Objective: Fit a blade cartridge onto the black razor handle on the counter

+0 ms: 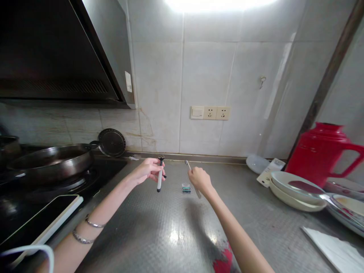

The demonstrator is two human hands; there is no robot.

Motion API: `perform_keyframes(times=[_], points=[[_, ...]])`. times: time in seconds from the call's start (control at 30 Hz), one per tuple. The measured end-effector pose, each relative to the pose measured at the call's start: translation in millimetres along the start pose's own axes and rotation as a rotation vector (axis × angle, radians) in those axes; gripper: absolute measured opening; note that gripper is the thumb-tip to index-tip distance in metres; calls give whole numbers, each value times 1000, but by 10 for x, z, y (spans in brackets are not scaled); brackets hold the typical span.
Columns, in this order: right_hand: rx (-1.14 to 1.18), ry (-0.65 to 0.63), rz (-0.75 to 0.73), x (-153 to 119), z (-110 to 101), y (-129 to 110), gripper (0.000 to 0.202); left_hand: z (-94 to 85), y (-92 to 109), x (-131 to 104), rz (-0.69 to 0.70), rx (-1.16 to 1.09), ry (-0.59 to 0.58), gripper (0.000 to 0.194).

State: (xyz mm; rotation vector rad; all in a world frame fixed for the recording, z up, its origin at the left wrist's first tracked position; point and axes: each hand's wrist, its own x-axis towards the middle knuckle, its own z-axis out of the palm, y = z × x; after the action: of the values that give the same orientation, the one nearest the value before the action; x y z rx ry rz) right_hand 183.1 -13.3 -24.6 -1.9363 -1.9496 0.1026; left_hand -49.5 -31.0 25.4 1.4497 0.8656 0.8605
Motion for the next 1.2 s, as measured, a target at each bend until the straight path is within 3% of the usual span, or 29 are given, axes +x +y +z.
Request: perform_keyframes(times=[0.3,0.6,1.03,1.2], points=[[-132,-209,-27,-242,454,-335,32,45,14,-16,13,9,-13,25],[-168,-290,-59,-297,632,-516,32,107,18,-30,0,11,-16,24],[-181,-275,-69,-323,669,-475,34,134,-22,-11,-9,38,-22,23],[-170,-240,-83,-222,536,-336,37,143,-23,-11,-21,54,-11,23]])
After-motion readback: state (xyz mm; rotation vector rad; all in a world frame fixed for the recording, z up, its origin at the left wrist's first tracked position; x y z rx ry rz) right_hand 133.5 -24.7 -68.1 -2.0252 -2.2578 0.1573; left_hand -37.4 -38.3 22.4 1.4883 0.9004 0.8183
